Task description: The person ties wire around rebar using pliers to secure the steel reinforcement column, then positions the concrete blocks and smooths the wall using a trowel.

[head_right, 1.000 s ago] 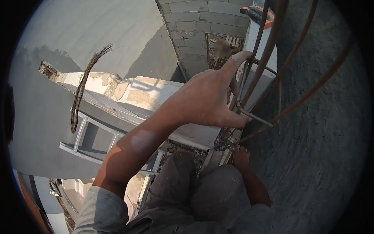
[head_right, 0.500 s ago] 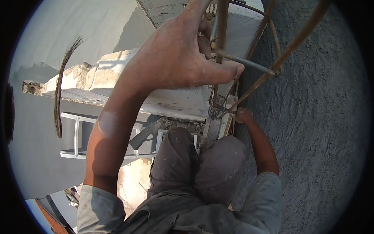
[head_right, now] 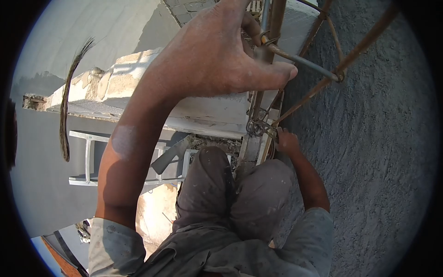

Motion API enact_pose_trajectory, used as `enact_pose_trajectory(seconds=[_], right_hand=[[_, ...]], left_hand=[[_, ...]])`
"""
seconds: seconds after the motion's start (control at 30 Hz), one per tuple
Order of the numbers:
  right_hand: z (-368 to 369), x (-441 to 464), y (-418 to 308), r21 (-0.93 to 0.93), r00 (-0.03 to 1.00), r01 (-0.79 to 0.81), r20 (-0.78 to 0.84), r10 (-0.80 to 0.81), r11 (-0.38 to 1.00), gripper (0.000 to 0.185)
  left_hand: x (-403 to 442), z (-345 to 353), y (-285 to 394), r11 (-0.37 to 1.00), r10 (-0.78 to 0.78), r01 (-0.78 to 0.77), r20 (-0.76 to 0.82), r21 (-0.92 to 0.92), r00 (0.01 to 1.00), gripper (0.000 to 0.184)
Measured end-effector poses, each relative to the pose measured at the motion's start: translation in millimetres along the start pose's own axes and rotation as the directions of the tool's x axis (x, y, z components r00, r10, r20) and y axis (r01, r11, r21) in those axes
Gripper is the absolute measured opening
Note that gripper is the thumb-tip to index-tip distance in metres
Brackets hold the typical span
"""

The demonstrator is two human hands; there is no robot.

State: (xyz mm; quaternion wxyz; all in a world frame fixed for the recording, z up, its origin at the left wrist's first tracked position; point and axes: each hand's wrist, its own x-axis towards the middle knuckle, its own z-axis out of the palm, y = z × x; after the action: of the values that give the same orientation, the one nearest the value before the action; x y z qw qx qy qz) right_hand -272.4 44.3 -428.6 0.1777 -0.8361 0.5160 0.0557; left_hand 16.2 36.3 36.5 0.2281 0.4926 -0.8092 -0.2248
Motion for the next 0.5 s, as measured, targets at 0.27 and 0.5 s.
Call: enact_pose_trajectory(seconds=[0.27, 0.5], right_hand=[[14.2, 12.9, 4.5, 0.64, 0.667, -0.735, 0.742, 0.068, 0.222, 0.022], [-3.5, 3.3, -7.1, 0.527, 0.832, -0.418, 0.549, 0.079, 0.74, 0.039]], left_hand=[[-7.0, 5.3, 10.9, 1.0, -0.002, 0.001, -0.066, -0.007, 0.998, 0.096], [-3.2, 5.4, -1.0, 0.998, 0.048, -0.046, -0.046, 0.03, 0.998, 0.094]])
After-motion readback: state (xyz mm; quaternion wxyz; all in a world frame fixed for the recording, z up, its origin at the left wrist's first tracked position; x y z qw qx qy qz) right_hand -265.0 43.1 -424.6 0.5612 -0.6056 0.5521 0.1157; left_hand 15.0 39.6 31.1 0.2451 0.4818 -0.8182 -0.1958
